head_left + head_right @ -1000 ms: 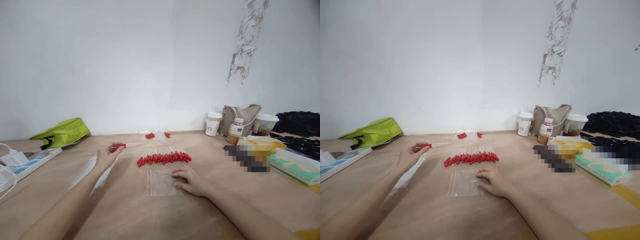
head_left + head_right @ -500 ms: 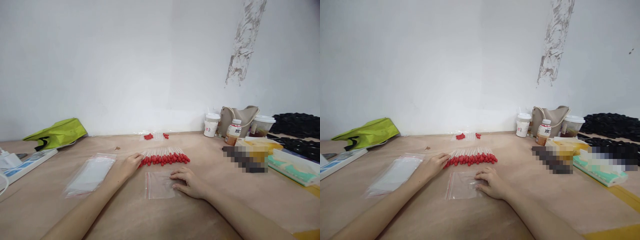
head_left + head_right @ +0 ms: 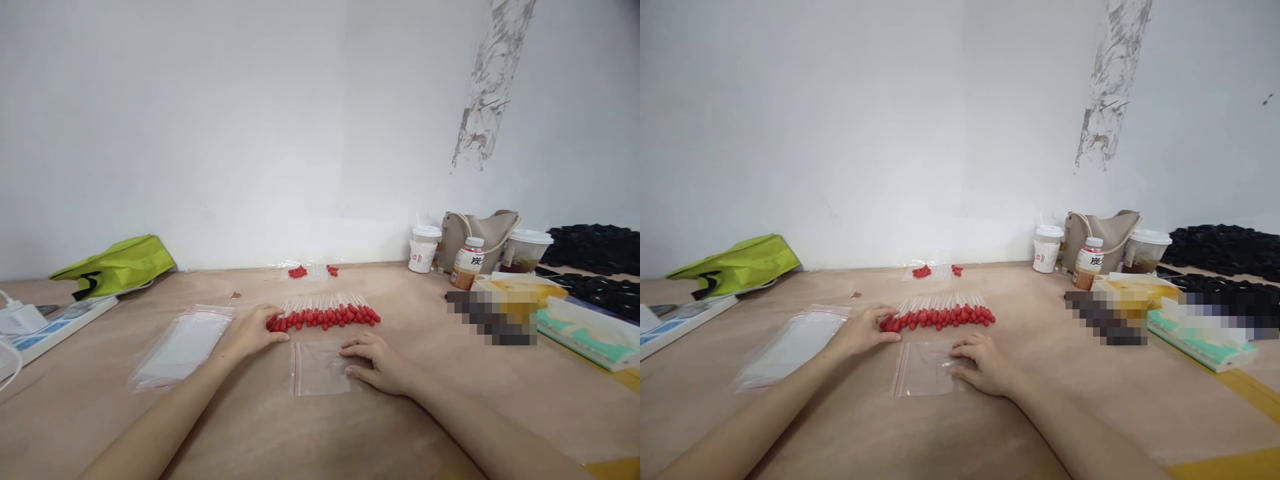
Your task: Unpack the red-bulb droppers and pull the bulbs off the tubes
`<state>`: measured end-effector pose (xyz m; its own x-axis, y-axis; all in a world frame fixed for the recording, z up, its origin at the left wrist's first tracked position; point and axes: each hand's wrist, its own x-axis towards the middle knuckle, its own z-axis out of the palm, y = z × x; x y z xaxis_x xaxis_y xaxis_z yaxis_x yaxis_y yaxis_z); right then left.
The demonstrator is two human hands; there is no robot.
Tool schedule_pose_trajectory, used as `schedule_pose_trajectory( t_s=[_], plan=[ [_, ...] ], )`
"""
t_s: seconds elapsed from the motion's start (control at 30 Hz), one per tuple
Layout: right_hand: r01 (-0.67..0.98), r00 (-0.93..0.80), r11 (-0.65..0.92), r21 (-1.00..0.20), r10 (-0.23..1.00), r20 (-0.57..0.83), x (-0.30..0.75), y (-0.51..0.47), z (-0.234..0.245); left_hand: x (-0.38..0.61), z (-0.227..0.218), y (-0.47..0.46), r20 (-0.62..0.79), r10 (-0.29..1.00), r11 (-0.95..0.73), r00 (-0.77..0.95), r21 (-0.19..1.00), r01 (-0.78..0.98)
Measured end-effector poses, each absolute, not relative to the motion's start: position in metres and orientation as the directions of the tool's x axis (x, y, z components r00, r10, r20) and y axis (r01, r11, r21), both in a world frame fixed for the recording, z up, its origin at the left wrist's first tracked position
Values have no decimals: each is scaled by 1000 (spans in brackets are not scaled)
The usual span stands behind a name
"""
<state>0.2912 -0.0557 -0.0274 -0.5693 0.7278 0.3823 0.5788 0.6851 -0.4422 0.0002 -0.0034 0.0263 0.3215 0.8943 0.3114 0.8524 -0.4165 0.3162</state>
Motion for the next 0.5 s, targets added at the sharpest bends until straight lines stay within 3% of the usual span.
schedule_pose_trajectory(
  t_s=[0.1, 0.23, 0.37, 0.5],
  plan=[
    [579, -571, 683, -446, 730, 376, 291, -56, -27, -11, 15, 5, 342, 886, -429, 313, 348, 834],
    [580, -571, 681, -447, 731, 373, 291, -57, -26, -16, 6, 4, 387, 904, -315, 183, 313, 896],
    [582, -574, 677, -451, 734, 362, 291, -57, -26, -18, 2, 7, 282, 949, -234, 139, 337, 912],
    [580, -576, 679, -450, 733, 362, 291, -57, -25, -31, -1, 21, 237, 953, -280, 190, 442, 852]
  ],
)
